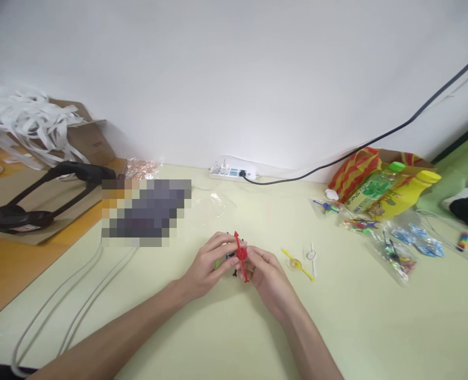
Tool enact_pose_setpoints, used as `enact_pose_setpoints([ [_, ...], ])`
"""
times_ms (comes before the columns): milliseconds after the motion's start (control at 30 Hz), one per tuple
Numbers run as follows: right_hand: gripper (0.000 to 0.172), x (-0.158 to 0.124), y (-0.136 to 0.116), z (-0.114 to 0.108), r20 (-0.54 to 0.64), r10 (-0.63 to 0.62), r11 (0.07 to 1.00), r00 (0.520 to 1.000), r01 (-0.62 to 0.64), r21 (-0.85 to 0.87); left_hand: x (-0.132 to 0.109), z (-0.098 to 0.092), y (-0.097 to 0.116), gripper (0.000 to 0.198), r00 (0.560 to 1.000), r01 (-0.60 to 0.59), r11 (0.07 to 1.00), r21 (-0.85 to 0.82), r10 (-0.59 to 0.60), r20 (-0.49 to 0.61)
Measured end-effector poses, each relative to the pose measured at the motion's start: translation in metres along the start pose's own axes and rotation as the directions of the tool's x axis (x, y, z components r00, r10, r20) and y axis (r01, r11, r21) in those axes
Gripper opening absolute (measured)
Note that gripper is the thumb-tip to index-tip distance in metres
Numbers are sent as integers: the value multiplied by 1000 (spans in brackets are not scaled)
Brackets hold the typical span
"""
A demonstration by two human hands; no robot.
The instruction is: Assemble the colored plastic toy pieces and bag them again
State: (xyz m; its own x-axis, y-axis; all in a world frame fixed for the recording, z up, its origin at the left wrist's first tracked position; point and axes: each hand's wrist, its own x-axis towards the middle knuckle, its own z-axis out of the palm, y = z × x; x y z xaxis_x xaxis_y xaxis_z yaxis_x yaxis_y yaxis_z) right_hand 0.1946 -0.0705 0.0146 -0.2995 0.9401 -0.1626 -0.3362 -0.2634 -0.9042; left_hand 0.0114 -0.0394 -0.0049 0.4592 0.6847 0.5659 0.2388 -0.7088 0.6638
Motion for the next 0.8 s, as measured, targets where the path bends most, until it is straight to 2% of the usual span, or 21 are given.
enact_pose_setpoints([
  [133, 37, -3, 6, 3, -19, 20, 999, 1000, -20, 44, 0, 2, -2, 19, 1000, -16, 999, -36, 15, -15],
  [200, 38, -5, 7, 5, -50, 27, 1000, 998, -27, -7, 1, 4, -2, 17, 1000, -25, 998, -59, 24, -16],
  [267, 39, -9, 7, 7, -157, -34, 989, 987, 11, -146, 1, 5, -1, 18, 999, -24, 997, -69, 22, -25],
  [333, 41, -17, 5, 10, -265, -162, 935, 951, 62, -348, 1, 6, 1, 18, 999, -4, 998, -61, 0, -53],
  [400, 39, -26, 4, 12, -256, -256, 838, 932, 82, -539, 1, 6, 1, 16, 996, 37, 998, -43, -40, -78],
  [500, 31, -38, 7, 14, -129, -291, 674, 948, 107, -731, 0, 6, 2, 14, 992, 113, 994, -5, -113, -61],
  [567, 28, -41, 12, 13, -83, -357, 536, 930, 132, -834, 0, 5, 3, 13, 991, 130, 991, 12, -129, -39],
  [667, 28, -40, 22, 10, 9, -504, 237, 863, 149, -960, 0, 5, 3, 11, 997, 82, 996, 26, -81, -18],
  [733, 31, -37, 27, 6, 88, -559, 39, 825, 132, -990, 1, 7, 2, 8, 1000, 29, 998, 52, -29, -11],
  [800, 34, -34, 30, 0, 117, -576, -50, 809, 108, -993, 2, 10, 2, 8, 1000, -14, 996, 93, 15, -9],
])
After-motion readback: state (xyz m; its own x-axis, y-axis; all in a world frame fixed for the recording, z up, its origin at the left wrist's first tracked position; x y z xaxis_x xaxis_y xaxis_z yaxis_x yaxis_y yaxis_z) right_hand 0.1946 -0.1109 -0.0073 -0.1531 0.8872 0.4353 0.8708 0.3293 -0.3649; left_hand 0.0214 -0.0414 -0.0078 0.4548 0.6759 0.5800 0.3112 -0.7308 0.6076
